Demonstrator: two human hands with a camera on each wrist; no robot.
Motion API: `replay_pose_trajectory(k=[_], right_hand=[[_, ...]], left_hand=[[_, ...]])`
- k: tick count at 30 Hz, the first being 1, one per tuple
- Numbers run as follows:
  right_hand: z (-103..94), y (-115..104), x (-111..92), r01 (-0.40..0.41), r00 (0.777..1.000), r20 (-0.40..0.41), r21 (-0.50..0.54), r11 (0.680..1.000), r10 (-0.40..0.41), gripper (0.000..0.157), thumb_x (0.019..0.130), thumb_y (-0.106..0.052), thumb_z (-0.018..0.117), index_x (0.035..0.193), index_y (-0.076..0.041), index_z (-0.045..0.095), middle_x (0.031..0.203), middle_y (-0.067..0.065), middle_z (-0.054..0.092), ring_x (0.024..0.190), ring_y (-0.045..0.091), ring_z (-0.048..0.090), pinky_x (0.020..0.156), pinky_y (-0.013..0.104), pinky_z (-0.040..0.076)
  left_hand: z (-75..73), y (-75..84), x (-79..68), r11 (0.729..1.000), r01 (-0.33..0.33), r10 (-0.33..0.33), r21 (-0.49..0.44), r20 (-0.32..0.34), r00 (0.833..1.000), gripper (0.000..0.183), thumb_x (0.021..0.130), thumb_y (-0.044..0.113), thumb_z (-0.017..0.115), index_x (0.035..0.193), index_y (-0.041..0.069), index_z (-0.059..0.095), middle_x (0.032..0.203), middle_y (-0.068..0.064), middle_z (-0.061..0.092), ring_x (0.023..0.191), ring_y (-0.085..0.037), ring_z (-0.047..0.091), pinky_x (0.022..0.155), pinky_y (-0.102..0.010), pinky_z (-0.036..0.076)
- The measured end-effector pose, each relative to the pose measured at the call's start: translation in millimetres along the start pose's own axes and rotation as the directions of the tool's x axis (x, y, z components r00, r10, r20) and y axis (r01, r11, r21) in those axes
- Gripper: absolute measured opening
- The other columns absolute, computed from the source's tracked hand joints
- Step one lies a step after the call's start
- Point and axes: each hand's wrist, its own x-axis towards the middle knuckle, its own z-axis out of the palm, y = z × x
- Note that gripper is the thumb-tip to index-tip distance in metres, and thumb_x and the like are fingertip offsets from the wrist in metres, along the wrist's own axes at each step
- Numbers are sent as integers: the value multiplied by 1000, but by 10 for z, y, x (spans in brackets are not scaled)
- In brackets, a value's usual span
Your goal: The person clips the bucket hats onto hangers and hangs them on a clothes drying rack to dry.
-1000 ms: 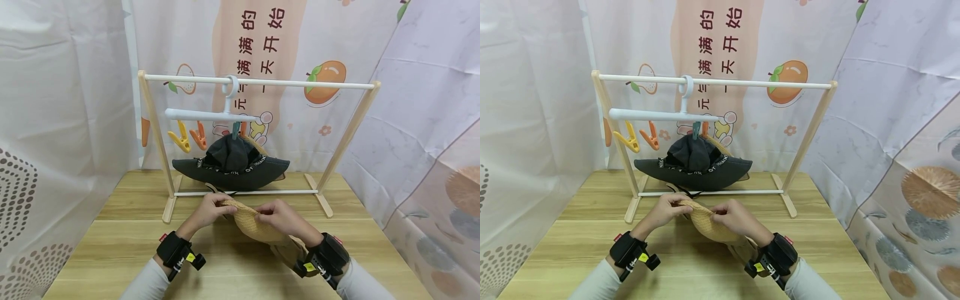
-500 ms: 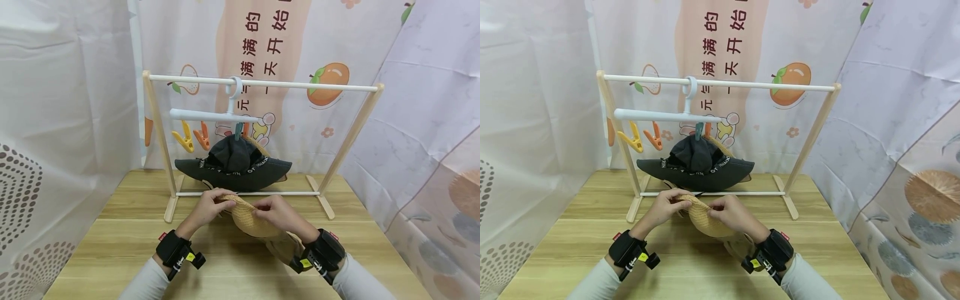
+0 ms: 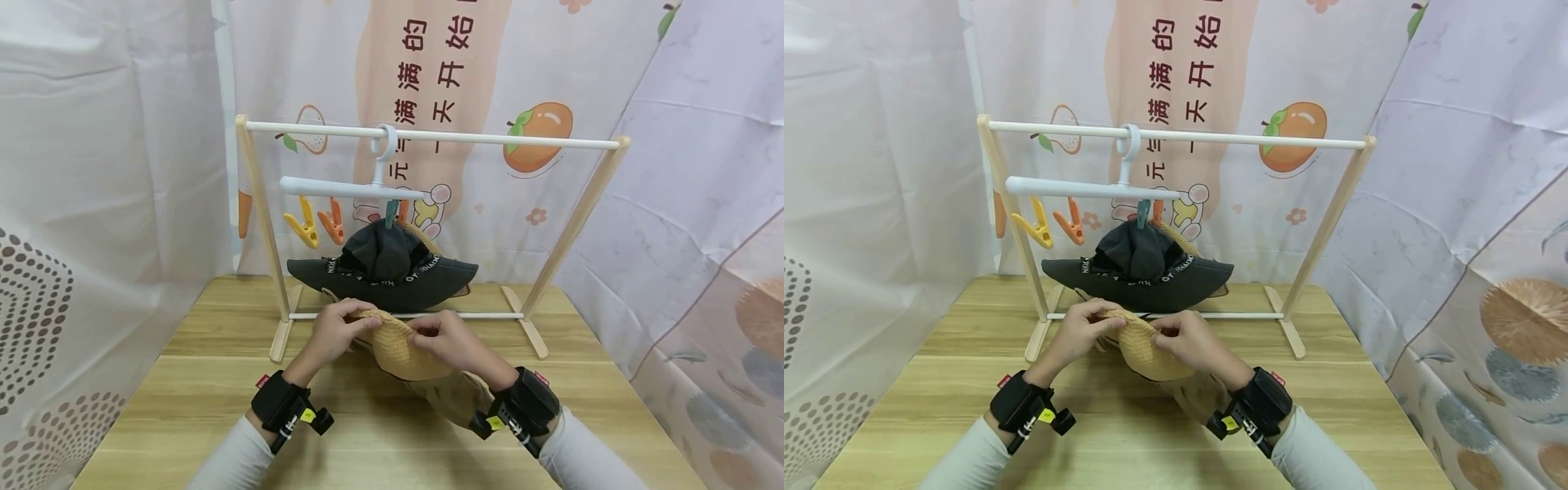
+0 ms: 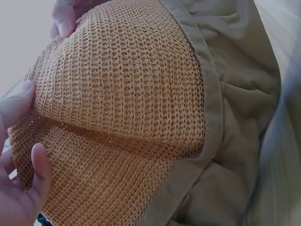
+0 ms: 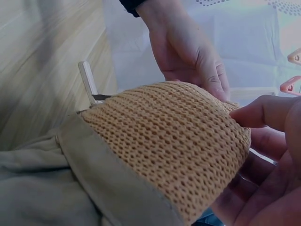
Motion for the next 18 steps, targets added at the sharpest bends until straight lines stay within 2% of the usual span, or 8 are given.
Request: replay_pose_trajectory(k=[4,8,13,18], right_hand=[[-34,-27,6,-1,1000,-8,-11,1000,1,14,86,-10,63,97,-10,72,66,-1,52,57,9,45,50,21,36],[-68,-57,13,8,1000,-11,-25,1000,-8,15,86,-13,63,98,-10,72,70,1,59,61,11,48,52,22,40],[-122,-98,12,15,1000,-15,-53,998,-16,18,86,-14,64,101,-9,72,74,2,64,62,11,50,53,24,42],[-138,-129,40,16,1000,-6,-62,998,-16,18,86,-14,64,101,-9,72,74,2,64,63,10,51,55,24,43]], left_hand=[[-34,39,0,997,-12,15,80,-34,999,22,78,43,70,93,28,71,88,6,68,68,-11,56,56,-28,47],[-51,76,-3,993,3,4,120,-60,998,23,77,47,69,93,31,71,85,8,66,65,-11,53,53,-27,44],[-55,104,4,995,11,-4,96,-73,997,23,78,43,70,94,28,72,83,4,66,69,-12,52,56,-27,44],[-86,221,15,1000,7,-7,13,-72,997,19,80,27,72,95,16,73,89,-5,69,80,-16,54,66,-32,46]])
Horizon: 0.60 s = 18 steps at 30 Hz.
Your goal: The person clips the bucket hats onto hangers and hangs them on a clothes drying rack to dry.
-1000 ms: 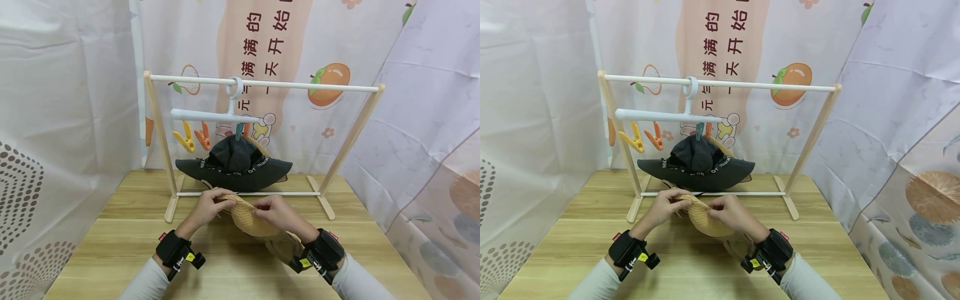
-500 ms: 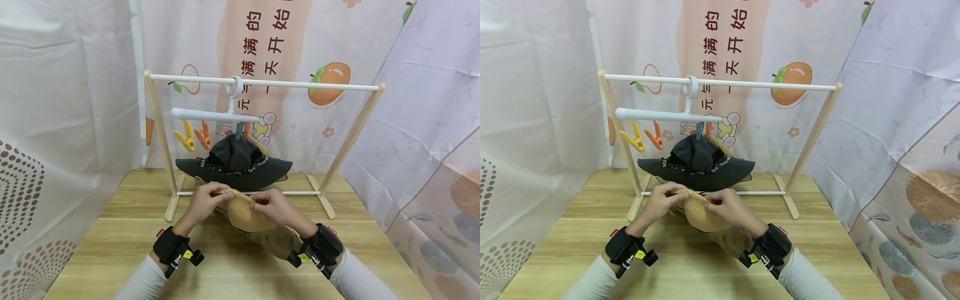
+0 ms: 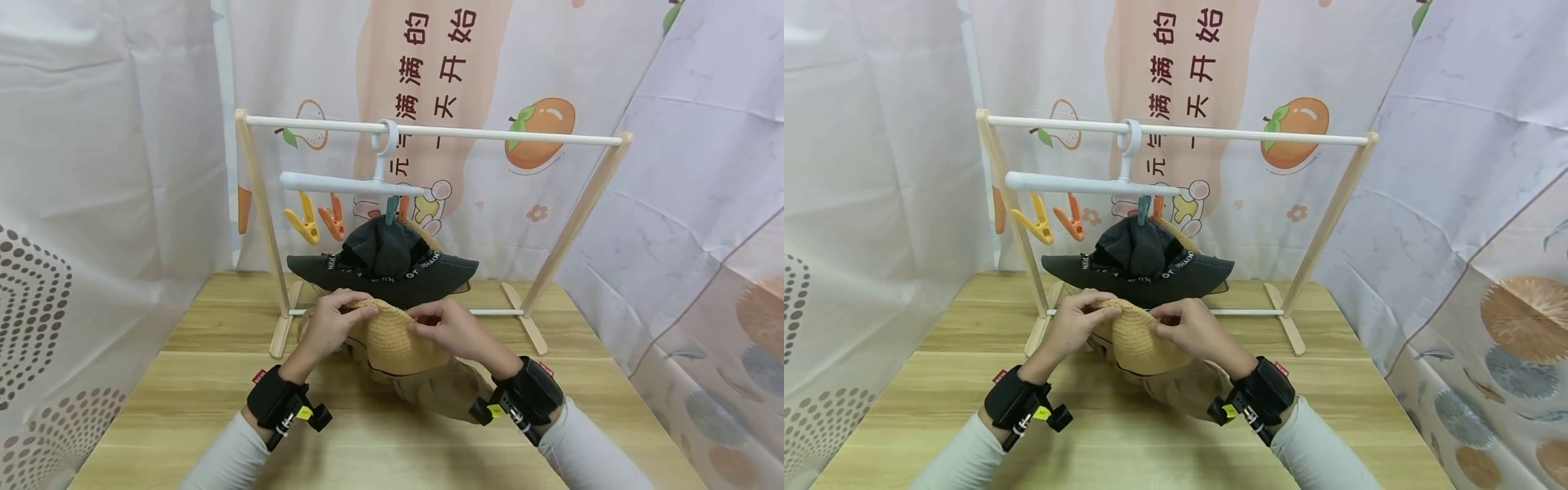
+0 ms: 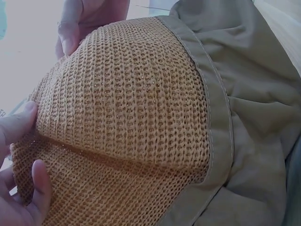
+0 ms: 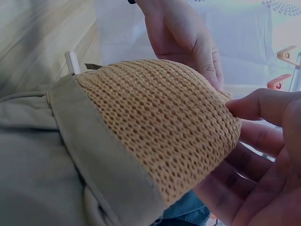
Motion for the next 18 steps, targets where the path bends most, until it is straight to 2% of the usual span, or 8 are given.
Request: replay_pose_trajectory(k=[6,10,18], right_hand=[[-2,-15,68,-14,1000,-7,16,1000,14,15,85,-13,65,97,-9,72,72,2,62,62,11,49,54,25,41],[-8,-36,106,-14,1000,-11,13,1000,14,14,84,-13,66,97,-8,72,71,2,61,61,12,49,53,25,40],[-29,-66,169,4,1000,-13,11,1000,-4,15,84,-16,67,96,-9,72,76,3,66,66,13,53,56,26,45]], left_hand=[[-79,267,11,1000,-5,5,-2,-15,1000,18,80,14,71,96,5,72,89,-14,68,79,-19,51,66,-32,43],[-109,306,22,1000,11,-12,-16,-22,1000,17,80,14,72,95,6,72,88,-13,68,79,-19,49,68,-33,41],[-164,321,32,999,20,-22,-37,-42,999,19,80,14,72,96,5,72,90,-15,68,84,-20,51,73,-34,42]])
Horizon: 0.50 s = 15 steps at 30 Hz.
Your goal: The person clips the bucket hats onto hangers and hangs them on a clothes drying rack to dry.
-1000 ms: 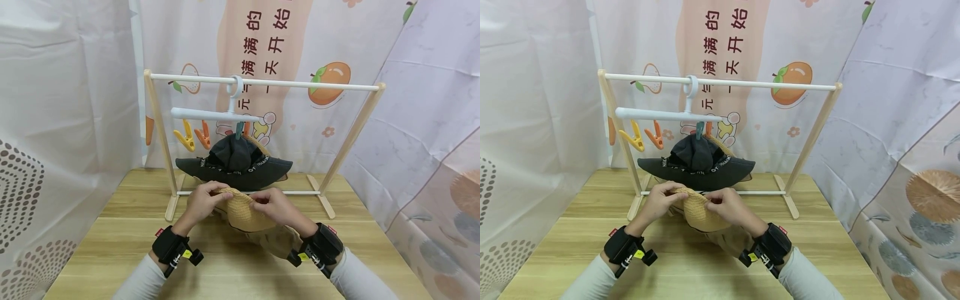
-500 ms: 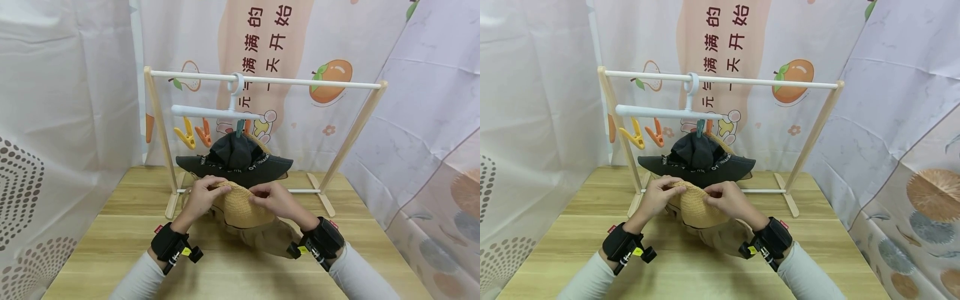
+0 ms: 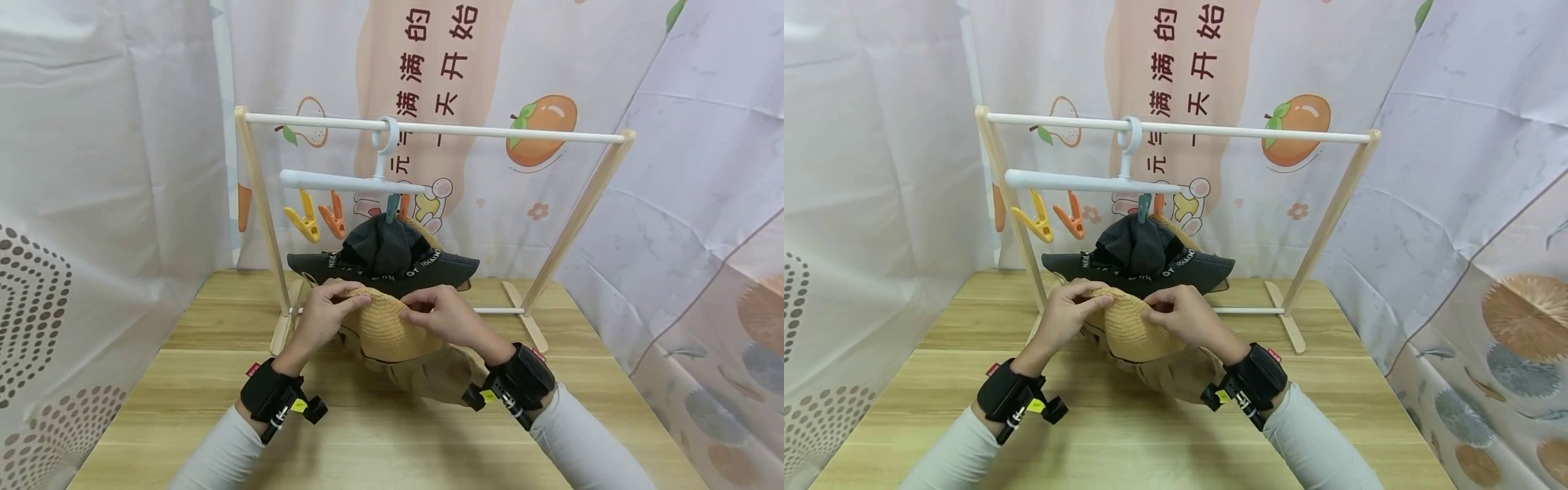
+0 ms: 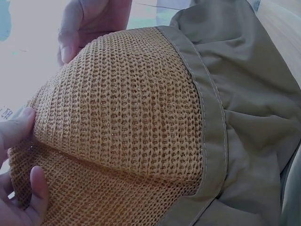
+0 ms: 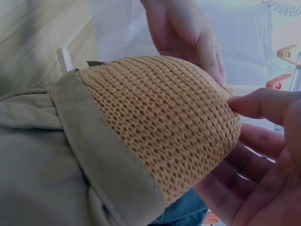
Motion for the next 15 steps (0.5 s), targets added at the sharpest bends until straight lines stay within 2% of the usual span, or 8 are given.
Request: replay_pose_trajectory(k=[4,11,15], right_hand=[[-16,-17,22,13,1000,-1,-4,1000,-13,14,85,-17,67,96,-10,73,76,3,67,66,13,53,56,26,45],[-43,-95,67,34,999,-14,-8,999,-34,13,85,-17,67,95,-11,73,78,4,68,68,14,54,59,27,47],[-56,-126,92,45,999,-16,-7,999,-46,14,85,-18,67,96,-11,72,79,4,68,68,14,55,60,28,48]], left_hand=[[-22,4,13,1000,5,-5,19,-7,1000,20,80,15,72,98,5,72,93,-15,69,86,-20,53,74,-35,44],[-55,-254,86,999,18,-16,43,-39,999,26,78,25,74,101,11,72,95,-11,66,85,-19,54,70,-35,46],[-80,-272,90,999,-7,10,43,-61,998,30,79,30,73,103,12,72,94,-9,65,82,-18,54,66,-35,46]])
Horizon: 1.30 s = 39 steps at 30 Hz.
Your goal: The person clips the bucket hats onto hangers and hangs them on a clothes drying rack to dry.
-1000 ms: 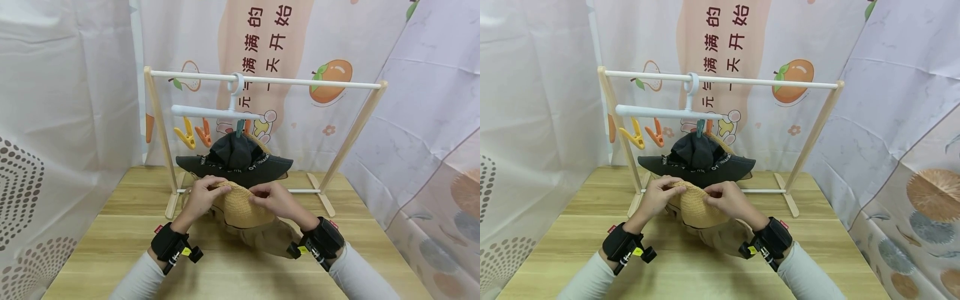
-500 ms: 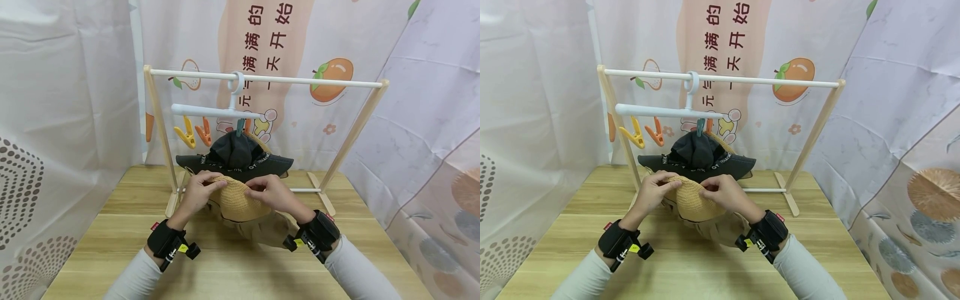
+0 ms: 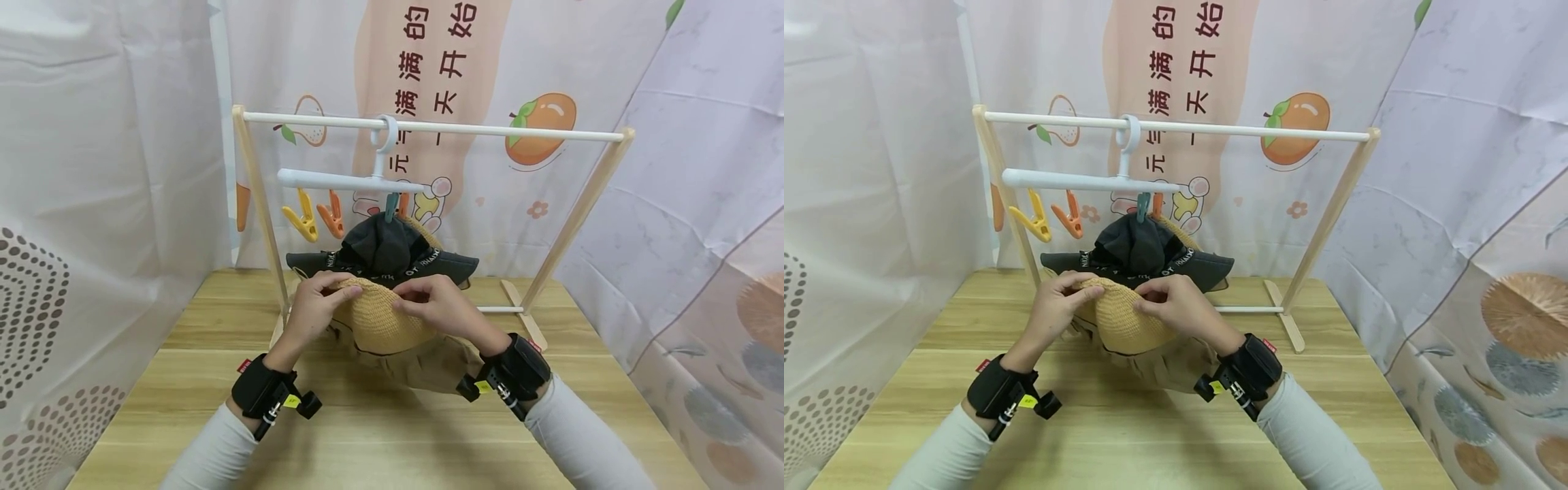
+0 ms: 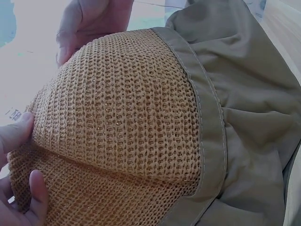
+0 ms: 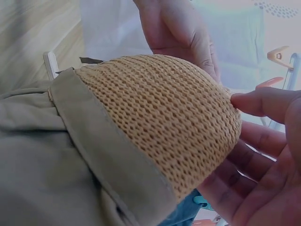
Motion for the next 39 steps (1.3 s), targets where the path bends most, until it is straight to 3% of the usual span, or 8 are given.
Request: replay_pose_trajectory(k=[11,21,33,39], right_hand=[[-71,-78,-3,7,999,48,21,1000,-8,21,84,-18,68,104,-10,69,85,6,67,74,14,57,64,29,50],[-55,-195,179,48,999,-5,13,999,-48,16,87,-20,65,100,-13,71,77,4,65,68,15,54,59,28,45],[-84,-339,289,15,1000,-20,-66,998,-16,16,87,-24,65,98,-14,71,74,1,65,65,14,54,56,27,44],[-141,-445,388,25,999,-20,-76,997,-26,18,87,-24,65,100,-12,70,77,3,66,69,15,56,59,28,46]], left_hand=[[-76,50,43,1000,-18,19,10,-21,1000,29,78,32,73,100,15,73,90,-7,65,78,-16,55,62,-30,45],[-177,91,61,1000,-21,21,3,-64,998,27,78,30,74,98,12,73,99,-9,66,88,-15,56,71,-34,48],[-219,139,90,1000,-22,22,3,-86,996,27,79,27,73,99,9,72,100,-9,66,87,-13,55,68,-22,46],[-277,163,120,999,-3,8,45,-125,992,28,78,32,73,99,13,73,95,-7,67,76,-11,54,59,-20,43]])
